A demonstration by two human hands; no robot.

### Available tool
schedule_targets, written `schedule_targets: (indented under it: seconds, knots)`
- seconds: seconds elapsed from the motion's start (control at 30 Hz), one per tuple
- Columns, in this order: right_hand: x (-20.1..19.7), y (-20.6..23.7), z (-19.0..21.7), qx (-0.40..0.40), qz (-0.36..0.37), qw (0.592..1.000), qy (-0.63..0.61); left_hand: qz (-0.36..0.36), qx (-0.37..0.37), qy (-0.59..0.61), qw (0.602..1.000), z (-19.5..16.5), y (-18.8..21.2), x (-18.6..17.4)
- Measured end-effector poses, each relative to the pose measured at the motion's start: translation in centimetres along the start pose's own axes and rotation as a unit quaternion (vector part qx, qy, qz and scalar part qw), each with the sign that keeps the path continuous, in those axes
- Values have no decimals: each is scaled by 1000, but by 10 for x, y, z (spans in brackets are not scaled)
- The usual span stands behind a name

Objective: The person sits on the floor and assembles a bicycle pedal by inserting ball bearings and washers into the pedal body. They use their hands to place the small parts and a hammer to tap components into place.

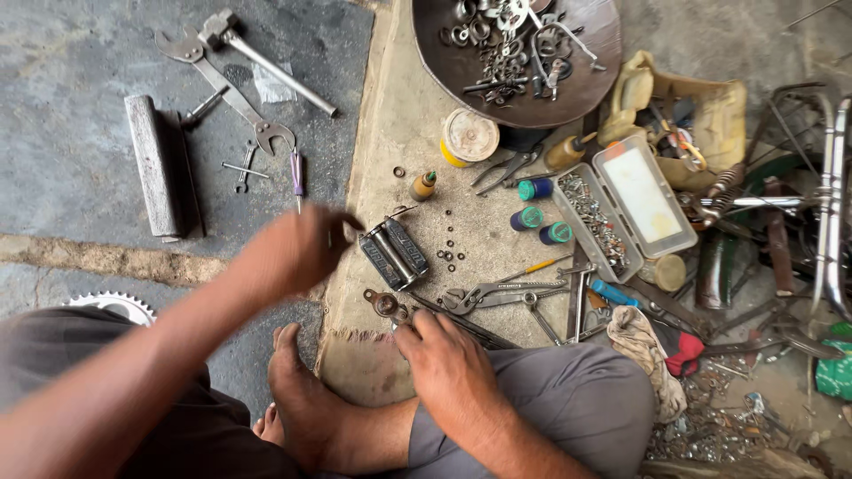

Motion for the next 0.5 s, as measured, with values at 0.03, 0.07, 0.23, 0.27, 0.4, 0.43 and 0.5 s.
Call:
schedule_targets:
  seconds: [0.03, 0.07, 0.23, 0.27, 0.4, 0.43, 0.5]
  knots:
    - [-2, 2, 3, -14, -8, 1000, -2, -29, 49, 14, 998, -20, 22, 3]
    - [-4, 4, 5, -29, -16, 999, -3, -58, 98, 29, 993, -39, 41, 3]
    - [-6, 10, 9, -50, -40, 998, 9, -74, 86, 30, 993, -79, 96, 32]
    - [-4, 10, 9, -46, -36, 998, 9, -79, 78, 21, 994, -82, 97, 37]
    - [1, 12, 8, -17, -26, 999, 17, -171, 138, -55, 974, -90, 91, 35]
    - [0, 15, 11, -28, -34, 999, 14, -210, 176, -85, 958, -93, 91, 30]
    - [-3, 19, 15, -48, -54, 997, 11, -213, 206, -30, 955, -85, 82, 34]
Point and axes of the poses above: each hand's wrist, its own y-axis away from the middle knuckle, its own x-axis out of the palm, z = x × y, the point moved 9 cm from there along -y, towards the middle knuckle, and after that the axes turned 14 degrees about x, right-handed, at the moved point
